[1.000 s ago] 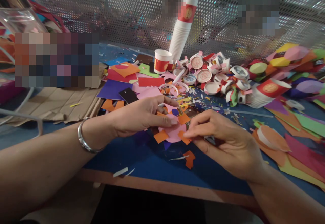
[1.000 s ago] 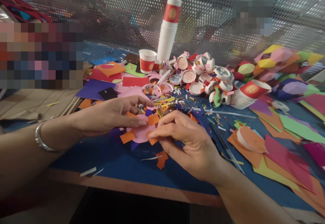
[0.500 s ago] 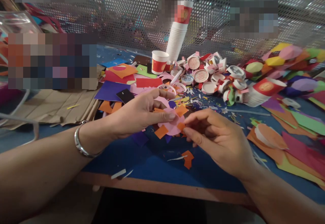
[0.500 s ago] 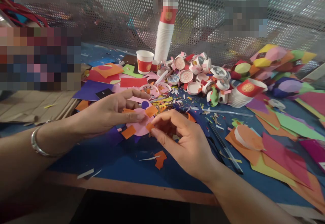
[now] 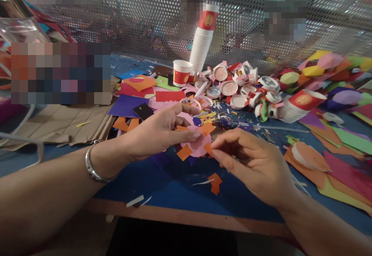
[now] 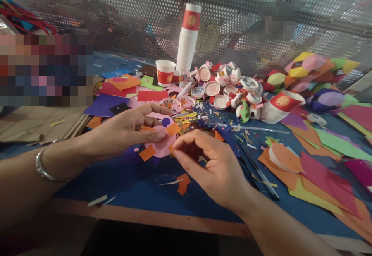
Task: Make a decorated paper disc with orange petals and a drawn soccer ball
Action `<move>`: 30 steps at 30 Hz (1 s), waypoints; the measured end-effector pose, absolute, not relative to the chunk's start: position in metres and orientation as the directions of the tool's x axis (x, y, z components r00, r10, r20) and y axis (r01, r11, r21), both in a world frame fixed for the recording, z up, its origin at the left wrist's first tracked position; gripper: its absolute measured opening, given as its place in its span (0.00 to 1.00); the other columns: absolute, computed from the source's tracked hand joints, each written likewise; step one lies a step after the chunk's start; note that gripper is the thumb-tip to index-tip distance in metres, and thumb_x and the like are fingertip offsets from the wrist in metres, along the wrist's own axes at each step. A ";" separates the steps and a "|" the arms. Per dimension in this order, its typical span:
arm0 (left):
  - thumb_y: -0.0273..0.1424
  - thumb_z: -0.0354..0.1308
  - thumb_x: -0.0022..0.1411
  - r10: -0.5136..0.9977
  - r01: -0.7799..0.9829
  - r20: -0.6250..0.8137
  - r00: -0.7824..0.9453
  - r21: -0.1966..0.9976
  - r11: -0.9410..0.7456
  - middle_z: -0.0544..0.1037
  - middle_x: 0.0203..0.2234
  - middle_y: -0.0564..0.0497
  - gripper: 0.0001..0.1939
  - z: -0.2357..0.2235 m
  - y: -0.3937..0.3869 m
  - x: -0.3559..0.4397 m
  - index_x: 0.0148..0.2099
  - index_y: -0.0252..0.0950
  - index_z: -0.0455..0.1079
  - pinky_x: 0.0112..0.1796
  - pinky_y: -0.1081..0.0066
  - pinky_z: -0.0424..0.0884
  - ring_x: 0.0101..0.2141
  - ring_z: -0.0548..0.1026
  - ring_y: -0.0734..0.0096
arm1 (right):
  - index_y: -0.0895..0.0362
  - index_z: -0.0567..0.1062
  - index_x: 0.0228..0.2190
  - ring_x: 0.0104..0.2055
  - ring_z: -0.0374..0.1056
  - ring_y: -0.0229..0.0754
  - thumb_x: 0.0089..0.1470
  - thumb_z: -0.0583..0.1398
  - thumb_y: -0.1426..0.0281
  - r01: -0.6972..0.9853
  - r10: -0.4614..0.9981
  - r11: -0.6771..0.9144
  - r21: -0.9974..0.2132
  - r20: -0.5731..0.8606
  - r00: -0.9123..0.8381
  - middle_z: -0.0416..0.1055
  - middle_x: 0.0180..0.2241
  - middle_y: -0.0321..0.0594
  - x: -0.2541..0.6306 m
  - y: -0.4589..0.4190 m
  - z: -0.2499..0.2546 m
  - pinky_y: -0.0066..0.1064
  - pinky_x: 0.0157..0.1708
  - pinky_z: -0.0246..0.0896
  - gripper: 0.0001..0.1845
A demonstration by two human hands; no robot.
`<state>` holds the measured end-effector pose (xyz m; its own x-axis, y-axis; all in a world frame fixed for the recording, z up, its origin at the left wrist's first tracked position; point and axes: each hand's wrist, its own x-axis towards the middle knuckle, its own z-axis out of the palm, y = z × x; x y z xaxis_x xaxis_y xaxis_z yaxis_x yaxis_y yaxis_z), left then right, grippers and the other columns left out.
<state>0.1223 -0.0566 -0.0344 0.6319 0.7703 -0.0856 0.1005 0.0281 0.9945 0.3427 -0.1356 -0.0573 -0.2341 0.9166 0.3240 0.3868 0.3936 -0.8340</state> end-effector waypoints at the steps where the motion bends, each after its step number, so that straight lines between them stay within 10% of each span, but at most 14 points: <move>1: 0.27 0.64 0.67 0.766 0.105 -0.091 0.636 0.994 0.031 0.81 0.33 0.50 0.25 -0.034 -0.057 0.122 0.62 0.33 0.62 0.39 0.71 0.73 0.34 0.80 0.70 | 0.52 0.77 0.38 0.30 0.72 0.34 0.64 0.64 0.68 0.390 0.915 0.398 -0.831 0.327 -0.238 0.78 0.33 0.35 0.342 -0.136 -0.057 0.25 0.29 0.69 0.01; 30: 0.32 0.65 0.68 0.742 0.154 -0.024 0.670 0.982 -0.107 0.81 0.33 0.52 0.25 -0.033 -0.059 0.123 0.62 0.34 0.62 0.35 0.72 0.71 0.34 0.80 0.70 | 0.52 0.79 0.39 0.31 0.77 0.36 0.63 0.66 0.66 0.432 0.919 0.394 -0.811 0.339 -0.202 0.81 0.34 0.35 0.342 -0.136 -0.057 0.25 0.30 0.73 0.03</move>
<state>0.1228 -0.0587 -0.0326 0.6695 0.7424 -0.0236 0.1537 -0.1074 0.9823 0.3420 -0.1355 -0.0572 -0.2016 0.9188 0.3394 0.4318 0.3944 -0.8112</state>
